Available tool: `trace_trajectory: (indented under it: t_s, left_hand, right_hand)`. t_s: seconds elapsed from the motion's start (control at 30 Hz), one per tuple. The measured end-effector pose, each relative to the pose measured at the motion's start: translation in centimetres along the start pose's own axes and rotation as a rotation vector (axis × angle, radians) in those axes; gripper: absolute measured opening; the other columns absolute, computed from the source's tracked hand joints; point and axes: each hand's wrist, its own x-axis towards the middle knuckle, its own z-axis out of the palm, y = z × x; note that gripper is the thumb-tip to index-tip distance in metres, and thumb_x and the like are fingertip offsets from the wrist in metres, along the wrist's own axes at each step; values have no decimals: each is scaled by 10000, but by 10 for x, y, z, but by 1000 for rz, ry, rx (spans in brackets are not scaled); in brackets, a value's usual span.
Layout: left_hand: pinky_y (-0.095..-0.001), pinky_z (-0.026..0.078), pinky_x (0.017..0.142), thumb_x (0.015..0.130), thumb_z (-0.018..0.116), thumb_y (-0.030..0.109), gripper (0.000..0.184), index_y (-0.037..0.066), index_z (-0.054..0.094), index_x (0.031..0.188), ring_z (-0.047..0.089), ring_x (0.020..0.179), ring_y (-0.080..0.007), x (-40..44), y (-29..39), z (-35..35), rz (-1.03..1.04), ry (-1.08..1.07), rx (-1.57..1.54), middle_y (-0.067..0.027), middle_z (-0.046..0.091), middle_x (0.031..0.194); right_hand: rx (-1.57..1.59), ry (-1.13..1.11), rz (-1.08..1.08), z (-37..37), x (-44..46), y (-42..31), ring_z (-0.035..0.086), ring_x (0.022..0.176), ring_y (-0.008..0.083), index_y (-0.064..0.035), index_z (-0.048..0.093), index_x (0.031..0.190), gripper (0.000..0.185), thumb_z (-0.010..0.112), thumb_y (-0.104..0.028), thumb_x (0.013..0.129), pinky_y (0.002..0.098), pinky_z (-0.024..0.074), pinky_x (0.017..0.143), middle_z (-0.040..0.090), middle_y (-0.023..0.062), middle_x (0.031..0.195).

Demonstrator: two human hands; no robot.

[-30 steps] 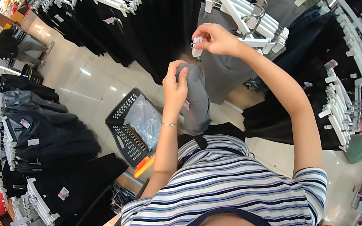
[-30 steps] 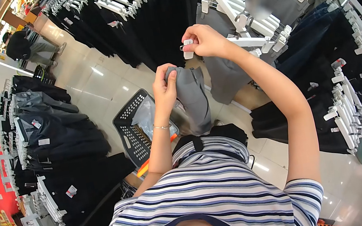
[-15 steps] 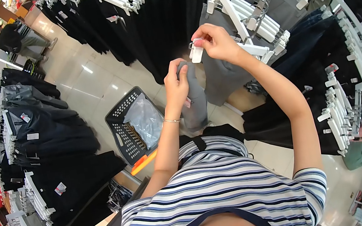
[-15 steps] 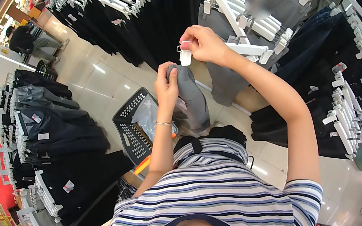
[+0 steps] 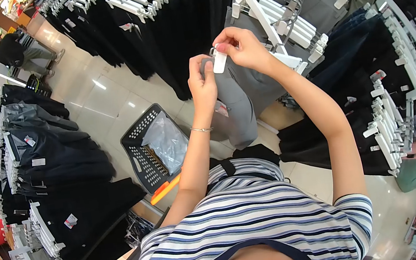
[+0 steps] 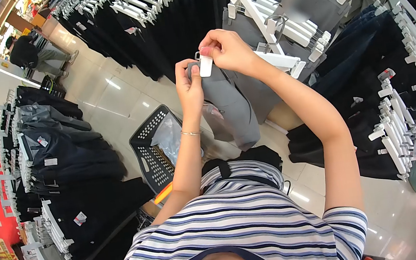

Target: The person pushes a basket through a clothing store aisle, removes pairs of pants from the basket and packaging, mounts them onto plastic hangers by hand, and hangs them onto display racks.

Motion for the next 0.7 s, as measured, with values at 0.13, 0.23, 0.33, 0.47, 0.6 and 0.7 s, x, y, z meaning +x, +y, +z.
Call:
trace_trajectory:
  t_s: [0.13,0.23,0.33,0.47,0.6,0.7]
  left_hand:
    - [-186,377,675,905,496,122,87,46,495,949,460,750,-48,1,0,-9,-110,-92,-197,16,516,808]
    - [-181,375,677,908,507,142,92,53,499,930,453,751,-37,2,-6,-10,-138,-112,-248,18,518,814]
    - [-179,374,675,908,507,141,93,49,502,927,455,750,-35,5,-4,-10,-114,-97,-244,17,522,815]
    - [-185,381,677,907,508,132,91,43,512,928,468,751,-38,13,5,-16,-119,-105,-260,10,538,816]
    - [-193,387,692,903,512,120,87,37,519,924,482,755,-45,13,10,-21,-182,-92,-286,4,550,816]
    - [-198,393,704,901,514,114,87,33,519,929,487,764,-50,12,15,-21,-184,-84,-275,5,552,827]
  right_hand:
    - [7,-112,124,-2,5,5,555,695,147,17,606,881,145,611,-94,786,277,443,639,607,95,793]
    - [-253,171,-148,10,-6,10,532,839,241,3,594,937,216,642,-123,769,330,431,735,565,134,938]
    - [-550,605,-534,27,-41,-1,481,934,317,-22,577,998,289,638,-35,716,393,401,801,515,132,1035]
    - [-457,390,-625,61,-124,73,552,797,240,-47,599,930,282,558,44,666,350,441,733,579,113,937]
    - [199,507,272,107,-139,183,542,862,214,-40,562,1039,256,553,-97,789,319,418,805,578,94,986]
    - [547,310,697,116,-119,233,519,929,187,-47,517,1145,417,547,-341,850,311,380,877,572,72,1035]
